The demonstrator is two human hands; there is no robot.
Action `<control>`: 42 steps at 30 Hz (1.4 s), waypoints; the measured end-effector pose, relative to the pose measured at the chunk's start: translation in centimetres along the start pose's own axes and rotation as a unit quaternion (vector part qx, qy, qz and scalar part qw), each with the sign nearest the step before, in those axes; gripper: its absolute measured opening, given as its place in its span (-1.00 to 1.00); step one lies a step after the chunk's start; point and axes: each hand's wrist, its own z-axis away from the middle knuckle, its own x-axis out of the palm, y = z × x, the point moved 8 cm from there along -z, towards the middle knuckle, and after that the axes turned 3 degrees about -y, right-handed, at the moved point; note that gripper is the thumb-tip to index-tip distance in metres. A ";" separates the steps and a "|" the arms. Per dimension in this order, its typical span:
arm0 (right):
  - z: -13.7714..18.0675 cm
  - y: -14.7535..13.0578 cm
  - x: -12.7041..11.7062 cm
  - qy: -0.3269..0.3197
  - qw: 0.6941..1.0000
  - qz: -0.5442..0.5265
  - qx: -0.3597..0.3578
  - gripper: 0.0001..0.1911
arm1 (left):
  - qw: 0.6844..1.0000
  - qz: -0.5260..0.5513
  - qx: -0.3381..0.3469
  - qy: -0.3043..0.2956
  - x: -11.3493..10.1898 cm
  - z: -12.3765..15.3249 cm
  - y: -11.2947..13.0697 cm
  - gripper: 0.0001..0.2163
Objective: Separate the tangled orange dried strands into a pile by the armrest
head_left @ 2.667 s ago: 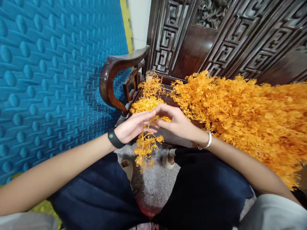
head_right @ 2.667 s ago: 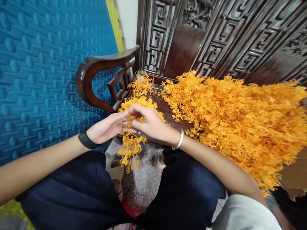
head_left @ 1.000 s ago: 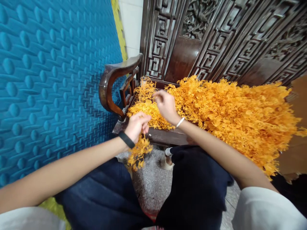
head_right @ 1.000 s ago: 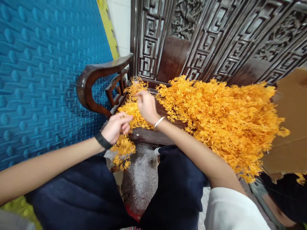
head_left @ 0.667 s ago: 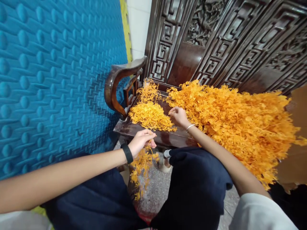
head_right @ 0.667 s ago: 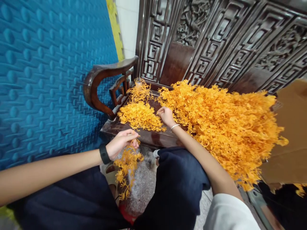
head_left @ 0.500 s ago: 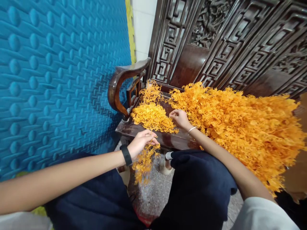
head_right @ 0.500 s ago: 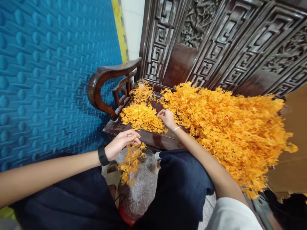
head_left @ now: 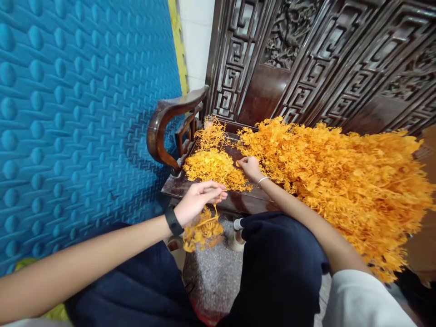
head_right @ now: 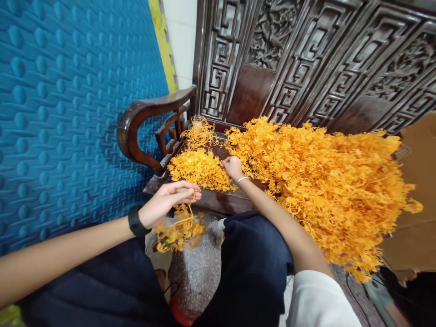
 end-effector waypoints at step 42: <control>15.8 -15.9 2.6 -0.519 0.794 -0.205 -0.243 -0.66 | 0.974 -0.083 0.195 0.080 -2.2 1.1 7.3 -0.85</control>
